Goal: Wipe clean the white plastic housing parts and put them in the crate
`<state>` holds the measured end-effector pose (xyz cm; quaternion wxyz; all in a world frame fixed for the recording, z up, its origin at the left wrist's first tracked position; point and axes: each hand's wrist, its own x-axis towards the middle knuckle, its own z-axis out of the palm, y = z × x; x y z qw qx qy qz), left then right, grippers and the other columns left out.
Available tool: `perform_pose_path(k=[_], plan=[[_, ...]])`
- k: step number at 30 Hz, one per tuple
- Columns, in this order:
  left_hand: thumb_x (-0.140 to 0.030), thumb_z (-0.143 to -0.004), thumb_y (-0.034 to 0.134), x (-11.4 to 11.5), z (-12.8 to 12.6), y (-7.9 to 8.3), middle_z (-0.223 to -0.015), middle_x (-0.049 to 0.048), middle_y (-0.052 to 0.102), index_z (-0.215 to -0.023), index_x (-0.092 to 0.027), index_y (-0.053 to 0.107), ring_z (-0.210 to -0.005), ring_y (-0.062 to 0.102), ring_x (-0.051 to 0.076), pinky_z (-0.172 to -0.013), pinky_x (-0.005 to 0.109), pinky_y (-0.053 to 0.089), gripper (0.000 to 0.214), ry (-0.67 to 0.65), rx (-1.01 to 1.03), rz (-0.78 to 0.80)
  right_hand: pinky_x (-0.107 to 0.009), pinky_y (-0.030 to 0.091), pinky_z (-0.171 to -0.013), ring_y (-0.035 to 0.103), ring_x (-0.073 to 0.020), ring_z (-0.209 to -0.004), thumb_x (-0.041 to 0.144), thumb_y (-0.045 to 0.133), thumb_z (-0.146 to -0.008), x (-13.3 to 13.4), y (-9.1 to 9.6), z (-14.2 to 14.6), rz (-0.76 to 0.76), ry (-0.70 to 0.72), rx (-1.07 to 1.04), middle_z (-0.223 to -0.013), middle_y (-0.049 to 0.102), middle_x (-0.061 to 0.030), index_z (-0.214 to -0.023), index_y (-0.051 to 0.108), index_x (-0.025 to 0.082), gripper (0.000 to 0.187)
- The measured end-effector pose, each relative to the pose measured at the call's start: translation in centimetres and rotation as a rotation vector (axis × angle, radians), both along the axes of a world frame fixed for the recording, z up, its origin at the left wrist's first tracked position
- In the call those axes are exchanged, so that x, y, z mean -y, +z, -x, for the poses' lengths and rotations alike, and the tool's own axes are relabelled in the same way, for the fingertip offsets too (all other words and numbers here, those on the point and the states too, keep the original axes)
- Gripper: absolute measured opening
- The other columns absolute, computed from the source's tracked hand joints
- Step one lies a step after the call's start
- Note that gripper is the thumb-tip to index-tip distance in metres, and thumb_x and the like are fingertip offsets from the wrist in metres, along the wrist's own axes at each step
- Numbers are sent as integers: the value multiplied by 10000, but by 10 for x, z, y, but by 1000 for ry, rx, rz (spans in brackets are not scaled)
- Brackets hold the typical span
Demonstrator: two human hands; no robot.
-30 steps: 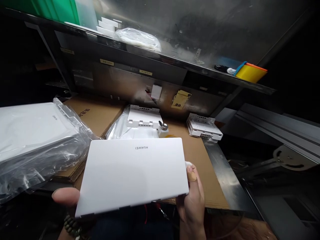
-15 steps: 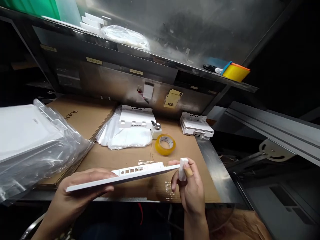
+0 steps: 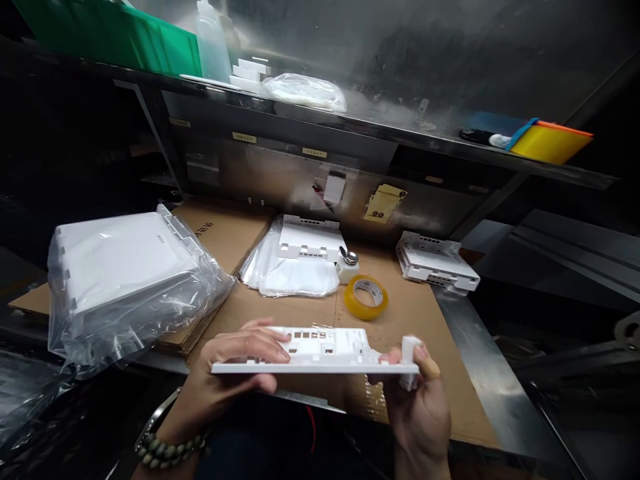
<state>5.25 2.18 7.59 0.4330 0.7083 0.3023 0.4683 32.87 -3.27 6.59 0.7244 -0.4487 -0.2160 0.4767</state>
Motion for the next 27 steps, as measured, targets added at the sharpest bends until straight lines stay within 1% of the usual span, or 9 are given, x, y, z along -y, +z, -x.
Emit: perform_pose_path(k=[2, 4, 7, 10, 13, 16, 20, 23, 27], plan=[[-819, -731, 660, 1, -7, -6, -1368, 75, 710, -1197, -291, 774, -1436, 490, 354, -1285, 479, 231, 714, 98, 190, 74, -233, 511, -521, 561, -130, -534, 470, 627, -886, 1, 1, 3, -68, -40, -5, -586, 590, 37, -796, 571, 225, 267], [-943, -733, 454, 2, -15, -9, -1624, 19, 471, -1422, -336, 613, -1578, 231, 324, -1299, 467, 171, 933, 204, 570, 340, -238, 492, -500, 540, -136, -515, 462, 605, -896, 2, 1, 6, -110, -80, 20, -563, 567, 42, -795, 560, 228, 259], [-707, -947, 450, 0, -21, -7, -1624, 37, 471, -1536, -310, 469, -1558, 289, 322, -1277, 518, 233, 711, -11, 976, 874, -263, 474, -485, 547, -153, -485, 463, 580, -910, 4, -5, 7, -140, -69, 69, -549, 569, 49, -877, 562, 240, 226], [-366, -973, 508, -5, -16, -6, -1531, 170, 561, -1553, -140, 437, -1468, 436, 403, -1246, 602, 270, 627, -358, 944, 1173, -267, 454, -499, 557, -153, -509, 465, 575, -929, 1, -17, -3, -123, 26, 218, -602, 621, 30, -922, 581, 236, 229], [-319, -974, 502, -9, -10, -6, -1458, 212, 617, -1547, -104, 436, -1382, 534, 435, -1213, 644, 311, 616, -418, 988, 1189, -323, 541, -758, 684, -201, -874, 428, 648, -926, -6, -23, -16, -86, -51, 574, -951, 740, -49, -975, 660, 223, 211], [-337, -999, 462, -12, -14, -1, -1425, 210, 645, -1558, -122, 419, -1333, 585, 426, -1195, 647, 338, 600, -319, 1089, 1094, -360, 503, -965, 638, -226, -1127, 344, 702, -924, -5, -12, -4, -141, -179, 919, -1166, 692, -64, -1041, 727, 253, 151], [-381, -1030, 412, -11, -37, 18, -1397, 212, 664, -1561, -111, 404, -1290, 628, 402, -1187, 627, 361, 596, -244, 1105, 1132, -304, 563, -740, 687, -188, -857, 174, 706, -913, 10, 18, 58, -445, 230, 1124, -972, 707, -42, -1104, 739, 289, 226], [-366, -1029, 415, -6, -50, 30, -1381, 214, 673, -1553, -101, 417, -1266, 647, 392, -1187, 610, 369, 587, -301, 1078, 1121, -328, 549, -686, 658, -190, -752, 132, 717, -880, 15, 29, 99, -585, 217, 1205, -864, 697, -47, -1053, 736, 229, 200], [-328, -1032, 379, -4, -51, 36, -1371, 209, 681, -1548, -101, 426, -1258, 653, 383, -1189, 604, 367, 566, -310, 1070, 1093, -331, 509, -662, 625, -178, -712, 86, 689, -861, 12, 26, 105, -609, 166, 1278, -819, 682, -45, -1014, 712, 190, 187]])
